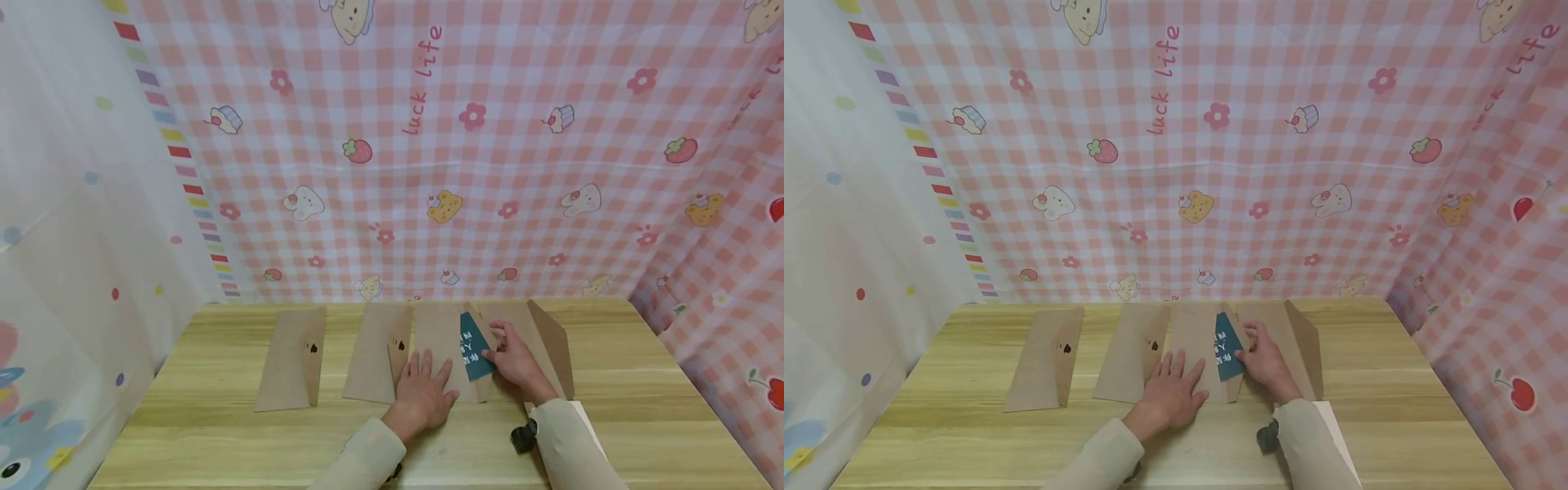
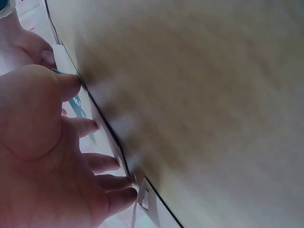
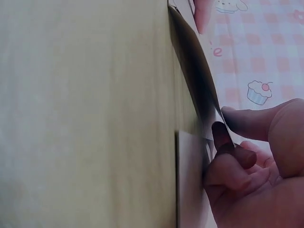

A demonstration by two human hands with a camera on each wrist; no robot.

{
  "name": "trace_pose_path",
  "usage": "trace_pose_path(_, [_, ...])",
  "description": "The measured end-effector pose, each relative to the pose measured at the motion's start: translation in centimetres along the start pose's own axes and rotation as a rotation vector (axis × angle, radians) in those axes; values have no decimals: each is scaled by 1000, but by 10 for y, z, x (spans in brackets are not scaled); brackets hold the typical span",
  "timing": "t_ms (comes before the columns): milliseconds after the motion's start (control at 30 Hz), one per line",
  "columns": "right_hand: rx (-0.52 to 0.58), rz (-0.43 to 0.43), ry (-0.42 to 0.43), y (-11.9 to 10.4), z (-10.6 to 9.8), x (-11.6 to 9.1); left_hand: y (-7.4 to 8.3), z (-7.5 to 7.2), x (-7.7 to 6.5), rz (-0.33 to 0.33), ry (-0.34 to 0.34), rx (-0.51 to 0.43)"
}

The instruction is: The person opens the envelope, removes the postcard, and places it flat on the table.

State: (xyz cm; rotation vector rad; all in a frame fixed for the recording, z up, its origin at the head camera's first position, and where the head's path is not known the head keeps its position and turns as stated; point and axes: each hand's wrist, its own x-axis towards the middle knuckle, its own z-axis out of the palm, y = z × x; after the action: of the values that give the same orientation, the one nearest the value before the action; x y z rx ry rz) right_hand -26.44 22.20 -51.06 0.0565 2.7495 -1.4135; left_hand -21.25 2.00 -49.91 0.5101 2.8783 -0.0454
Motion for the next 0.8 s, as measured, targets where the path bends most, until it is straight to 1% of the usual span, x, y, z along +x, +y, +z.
trace_pose_path(400, [35,-6,-48,0,-14,-4,2,-1,-1,-9,10,-13])
trace_pose_path(633, [30,-23,-56,0,-22,-5,-1,-1,2,-32,15,-9])
trace_pose_path(700, [24,-11,-55,0,-23,-5,-2,-1,3,-34,15,-18])
trace_pose_path(800, [14,-25,-47,0,-22,-5,-3,0,4,-36,14,-22])
